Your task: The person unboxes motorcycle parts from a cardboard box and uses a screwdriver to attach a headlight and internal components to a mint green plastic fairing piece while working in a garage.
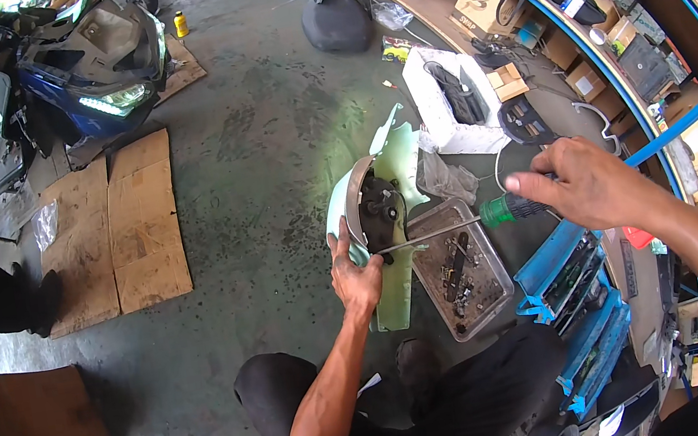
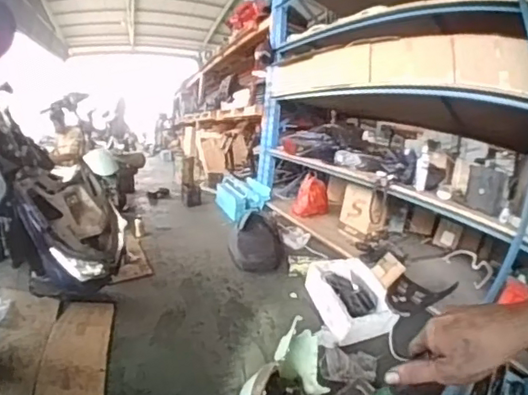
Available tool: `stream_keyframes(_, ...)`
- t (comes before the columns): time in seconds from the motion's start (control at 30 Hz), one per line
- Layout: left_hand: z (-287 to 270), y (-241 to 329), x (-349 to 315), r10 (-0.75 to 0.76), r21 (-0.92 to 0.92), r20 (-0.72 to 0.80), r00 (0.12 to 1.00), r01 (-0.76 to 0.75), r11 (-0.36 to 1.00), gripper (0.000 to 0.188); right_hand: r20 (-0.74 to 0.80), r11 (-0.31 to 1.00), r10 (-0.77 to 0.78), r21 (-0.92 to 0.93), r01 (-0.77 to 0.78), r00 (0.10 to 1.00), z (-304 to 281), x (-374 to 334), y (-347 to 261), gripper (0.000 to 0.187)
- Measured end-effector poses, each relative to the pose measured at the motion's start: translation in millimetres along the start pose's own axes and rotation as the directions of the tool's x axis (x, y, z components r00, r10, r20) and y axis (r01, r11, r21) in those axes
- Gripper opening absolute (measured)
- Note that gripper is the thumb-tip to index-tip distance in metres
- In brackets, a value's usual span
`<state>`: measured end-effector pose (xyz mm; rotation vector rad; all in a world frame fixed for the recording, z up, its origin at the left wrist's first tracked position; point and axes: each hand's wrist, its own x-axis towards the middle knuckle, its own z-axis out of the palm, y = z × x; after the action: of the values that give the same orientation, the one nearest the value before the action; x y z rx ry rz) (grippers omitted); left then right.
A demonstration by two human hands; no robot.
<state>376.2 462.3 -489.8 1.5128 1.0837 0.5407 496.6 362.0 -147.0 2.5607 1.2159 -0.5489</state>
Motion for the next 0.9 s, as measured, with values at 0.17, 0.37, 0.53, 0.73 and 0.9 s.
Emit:
stream_keyframes(0.17, 4, -3, 2, 0.005, 0.003, -0.02, 1.0, -0.005, 1.0, 0.092, -0.232, 0.836, -0.549, -0.166, 0.524, 0.803, 5, -9, 6, 0.027)
stream_keyframes(0.37, -1, 1, 1, 0.007, -0.008, -0.006, 1.0, -0.007, 1.0, 0.092, -0.211, 0.637, -0.725, -0.568, 0.521, 0.656, 10, -1, 10, 0.022)
stream_keyframes(0.53, -5, -1, -2, -0.02, -0.024, 0.034, 0.999, 0.021, 1.0, 0.091, -0.206, 0.978, -0.209, -0.02, 0.21, 0.956, 16, 10, 3, 0.035)
stream_keyframes(0.73, -4, -4, 1, -0.018, 0.024, 0.012, 1.0, 0.018, 1.0, 0.092, -0.194, 0.676, -0.71, -0.46, 0.576, 0.677, 19, -1, 13, 0.031)
stream_keyframes(0.9, -5, -4, 1, -0.018, -0.013, 0.015, 1.0, 0.018, 1.0, 0.091, -0.023, 0.426, -0.785, -0.746, 0.512, 0.619, 17, 3, 16, 0.036)
